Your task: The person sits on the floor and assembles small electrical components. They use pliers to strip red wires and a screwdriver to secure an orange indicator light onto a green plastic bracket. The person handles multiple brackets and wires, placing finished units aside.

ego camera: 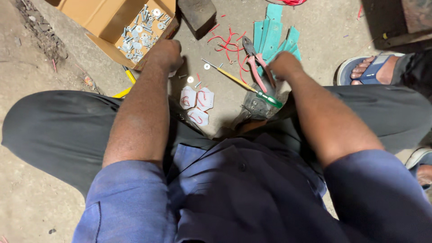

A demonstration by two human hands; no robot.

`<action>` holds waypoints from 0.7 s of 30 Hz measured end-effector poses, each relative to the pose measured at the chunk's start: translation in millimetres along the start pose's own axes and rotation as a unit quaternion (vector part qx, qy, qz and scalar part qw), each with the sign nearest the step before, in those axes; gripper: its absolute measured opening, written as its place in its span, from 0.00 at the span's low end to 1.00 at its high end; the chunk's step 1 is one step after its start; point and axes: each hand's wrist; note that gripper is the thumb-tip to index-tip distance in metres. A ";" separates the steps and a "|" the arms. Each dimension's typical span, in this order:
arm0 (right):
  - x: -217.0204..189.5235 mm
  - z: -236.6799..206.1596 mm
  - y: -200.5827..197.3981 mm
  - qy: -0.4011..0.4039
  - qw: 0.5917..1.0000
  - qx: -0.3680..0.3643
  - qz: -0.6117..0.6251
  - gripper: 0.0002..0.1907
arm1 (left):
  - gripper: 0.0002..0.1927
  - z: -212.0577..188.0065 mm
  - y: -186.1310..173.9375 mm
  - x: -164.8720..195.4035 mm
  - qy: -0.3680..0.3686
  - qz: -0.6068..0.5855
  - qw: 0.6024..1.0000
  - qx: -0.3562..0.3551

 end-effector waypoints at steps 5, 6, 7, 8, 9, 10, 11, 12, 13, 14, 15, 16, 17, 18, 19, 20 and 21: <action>16.4 29.9 -15.9 0.123 0.923 0.110 0.347 0.19 | 0.16 1.2 1.7 -1.5 0.012 -0.024 1.000 0.012; 18.2 36.5 -17.3 0.129 0.925 0.086 0.346 0.19 | 0.16 1.8 3.6 -2.8 -0.002 -0.020 1.000 0.006; 21.1 41.9 -19.7 0.134 0.927 0.063 0.344 0.20 | 0.16 2.9 6.3 -4.0 -0.015 -0.016 1.000 0.001; 22.8 46.7 -18.7 0.139 0.928 0.039 0.342 0.22 | 0.16 4.2 9.6 -5.7 -0.028 -0.013 1.000 -0.004; 25.0 50.8 -15.5 0.147 0.916 0.041 0.371 0.24 | 0.16 6.1 13.8 -7.2 -0.034 -0.001 0.999 -0.012; 26.9 54.5 -12.8 0.155 0.902 0.044 0.401 0.27 | 0.16 8.5 18.3 -8.6 -0.038 0.011 0.999 -0.019; 27.1 56.8 -10.6 0.163 0.887 0.047 0.430 0.30 | 0.16 11.5 23.2 -9.9 -0.042 0.023 0.999 -0.026; 26.7 58.5 -7.2 0.167 0.869 0.071 0.460 0.32 | 0.15 14.8 28.6 -10.8 -0.043 0.043 0.998 -0.026; 26.0 59.7 -3.4 0.171 0.850 0.096 0.489 0.36 | 0.15 18.4 34.1 -11.1 -0.042 0.062 0.997 -0.027; 25.4 60.8 0.5 0.175 0.829 0.121 0.517 0.40 | 0.15 22.0 39.9 -11.0 -0.042 0.081 0.995 -0.028; 24.5 62.3 2.8 0.192 0.832 0.124 0.506 0.43 | 0.15 26.0 44.9 -10.4 -0.043 0.096 0.994 -0.033; 24.5 63.9 3.6 0.209 0.834 0.127 0.495 0.46 | 0.15 29.9 49.4 -9.4 -0.044 0.111 0.992 -0.037; 25.3 65.7 3.2 0.226 0.835 0.131 0.484 0.48 | 0.15 34.0 52.9 -8.1 -0.044 0.127 0.990 -0.040; 26.2 67.9 3.3 0.239 0.838 0.111 0.478 0.51 | 0.15 37.7 55.7 -6.9 -0.040 0.133 0.990 -0.036; 27.2 70.2 3.7 0.253 0.840 0.092 0.471 0.54 | 0.15 40.9 57.7 -6.1 -0.037 0.137 0.989 -0.033; 29.3 71.7 3.5 0.266 0.842 0.072 0.463 0.57 | 0.15 43.6 59.0 -5.2 -0.034 0.142 0.989 -0.029; 31.1 73.4 3.4 0.267 0.831 0.104 0.478 0.55 | 0.15 46.0 59.4 -5.0 -0.040 0.138 0.989 -0.036</action>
Point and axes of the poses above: each hand's wrist, its own z-axis towards the middle knuckle, its own y-axis out of the palm, x = y × z, and after that the axes turned 14 degrees about -x, right-handed
